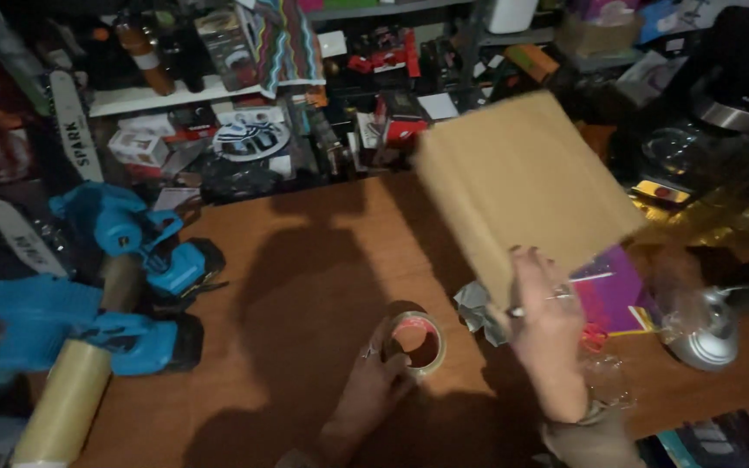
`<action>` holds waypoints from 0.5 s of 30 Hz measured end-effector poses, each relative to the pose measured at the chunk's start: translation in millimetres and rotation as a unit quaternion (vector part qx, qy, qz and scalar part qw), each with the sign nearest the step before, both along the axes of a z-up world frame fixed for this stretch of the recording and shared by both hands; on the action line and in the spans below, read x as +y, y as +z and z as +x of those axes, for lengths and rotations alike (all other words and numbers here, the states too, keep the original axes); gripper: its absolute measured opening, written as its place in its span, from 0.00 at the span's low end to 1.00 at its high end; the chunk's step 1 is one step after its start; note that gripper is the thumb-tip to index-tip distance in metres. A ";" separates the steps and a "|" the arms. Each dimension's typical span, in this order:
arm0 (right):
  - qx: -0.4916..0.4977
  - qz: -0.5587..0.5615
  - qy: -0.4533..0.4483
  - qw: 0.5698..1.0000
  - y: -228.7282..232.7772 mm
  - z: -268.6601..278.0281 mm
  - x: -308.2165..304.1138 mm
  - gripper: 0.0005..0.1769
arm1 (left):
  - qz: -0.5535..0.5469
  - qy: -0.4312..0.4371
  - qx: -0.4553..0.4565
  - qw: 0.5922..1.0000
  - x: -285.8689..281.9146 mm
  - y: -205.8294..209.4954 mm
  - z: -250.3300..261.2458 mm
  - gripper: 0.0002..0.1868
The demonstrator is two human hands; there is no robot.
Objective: The person wipes down the body and bar of a blue mini handheld chainsaw with a white cloth, then folds the cloth and places it inside a white bag alongside a small white charging cable.
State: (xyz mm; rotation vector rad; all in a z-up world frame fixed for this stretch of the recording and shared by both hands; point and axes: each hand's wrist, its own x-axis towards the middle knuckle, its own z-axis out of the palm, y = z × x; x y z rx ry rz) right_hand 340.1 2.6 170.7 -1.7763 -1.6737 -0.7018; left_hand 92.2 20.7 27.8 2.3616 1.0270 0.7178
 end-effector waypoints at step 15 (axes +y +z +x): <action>0.062 -0.256 0.464 0.846 -77.0 -100.3 54.7 0.51 | 0.038 0.015 -0.054 0.998 -37.8 -87.9 -173.3 0.29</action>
